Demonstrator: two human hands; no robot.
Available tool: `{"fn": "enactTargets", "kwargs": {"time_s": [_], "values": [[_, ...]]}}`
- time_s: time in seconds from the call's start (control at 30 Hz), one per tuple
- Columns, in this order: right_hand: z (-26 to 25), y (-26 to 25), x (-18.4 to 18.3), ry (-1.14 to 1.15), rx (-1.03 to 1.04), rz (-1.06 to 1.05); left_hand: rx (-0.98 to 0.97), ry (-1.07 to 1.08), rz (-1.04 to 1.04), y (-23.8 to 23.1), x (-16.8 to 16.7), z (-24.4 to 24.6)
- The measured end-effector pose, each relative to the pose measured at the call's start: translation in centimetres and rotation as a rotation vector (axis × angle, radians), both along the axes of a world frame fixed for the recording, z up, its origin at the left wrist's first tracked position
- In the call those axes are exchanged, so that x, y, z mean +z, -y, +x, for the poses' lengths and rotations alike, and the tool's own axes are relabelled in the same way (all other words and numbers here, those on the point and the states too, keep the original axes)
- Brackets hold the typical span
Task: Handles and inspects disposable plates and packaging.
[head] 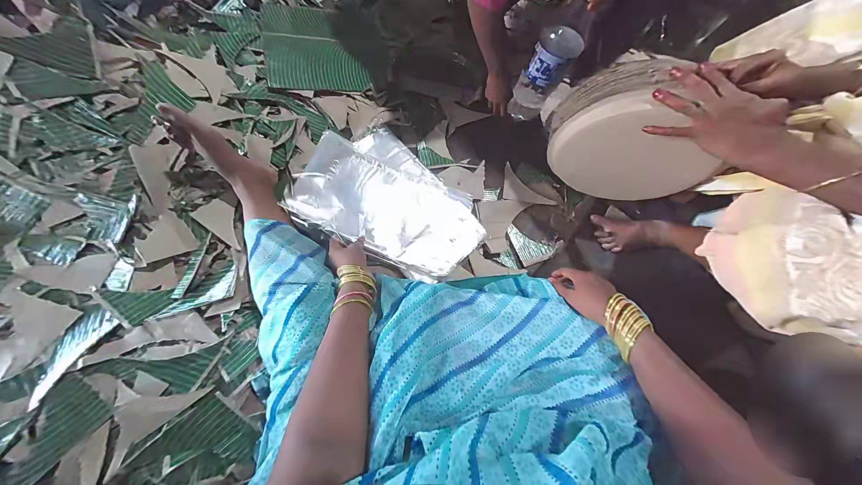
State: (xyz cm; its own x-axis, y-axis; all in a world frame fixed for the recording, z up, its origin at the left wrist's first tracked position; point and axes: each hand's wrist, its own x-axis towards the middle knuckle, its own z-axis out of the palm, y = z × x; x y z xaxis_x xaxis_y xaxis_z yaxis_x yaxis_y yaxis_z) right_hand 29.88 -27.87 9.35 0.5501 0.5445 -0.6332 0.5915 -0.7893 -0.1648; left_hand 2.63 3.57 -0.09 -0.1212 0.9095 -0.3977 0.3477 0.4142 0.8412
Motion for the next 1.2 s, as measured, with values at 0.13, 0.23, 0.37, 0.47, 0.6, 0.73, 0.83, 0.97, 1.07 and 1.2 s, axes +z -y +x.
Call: {"fn": "enactTargets", "kwargs": {"time_s": [0.13,0.23,0.37,0.47,0.6,0.73,0.83,0.97,1.07,1.2], "values": [[0.4,0.0,-0.2,-0.007,-0.007,-0.015,-0.024,-0.084,0.088,-3.8,-0.2,-0.2],[0.7,0.0,-0.5,-0.012,-0.015,-0.030,0.083,0.192,0.094,-7.0,-2.4,-0.9],[0.6,-1.5,-0.8,-0.096,-0.141,0.179,0.278,0.491,-0.125,-7.0,-1.7,-0.8],[-1.7,-6.9,-1.5,-0.302,-0.301,0.434,0.206,0.388,-0.118,-7.0,-3.1,-0.7],[-6.5,-16.6,-4.7,-0.552,-0.586,0.479,0.159,0.350,-0.104,-6.9,-3.8,-0.1],[-8.4,-22.4,-7.9,-0.465,-0.798,0.460,0.195,0.398,-0.114,-6.0,-0.6,0.2],[-8.7,-23.4,-7.8,-0.386,-0.743,0.484,0.202,0.432,-0.127,-6.2,-0.9,0.3],[-8.0,-22.9,-6.2,-0.243,-0.563,0.625,0.256,0.416,-0.121,-6.7,-1.5,0.4],[-6.5,-21.3,-4.5,-0.249,-0.650,0.764,0.250,0.345,-0.032,-7.2,-1.8,-0.3],[-3.2,-17.0,-6.3,-0.349,-0.716,0.566,0.264,0.375,0.007,-7.7,-3.6,-1.2]]}}
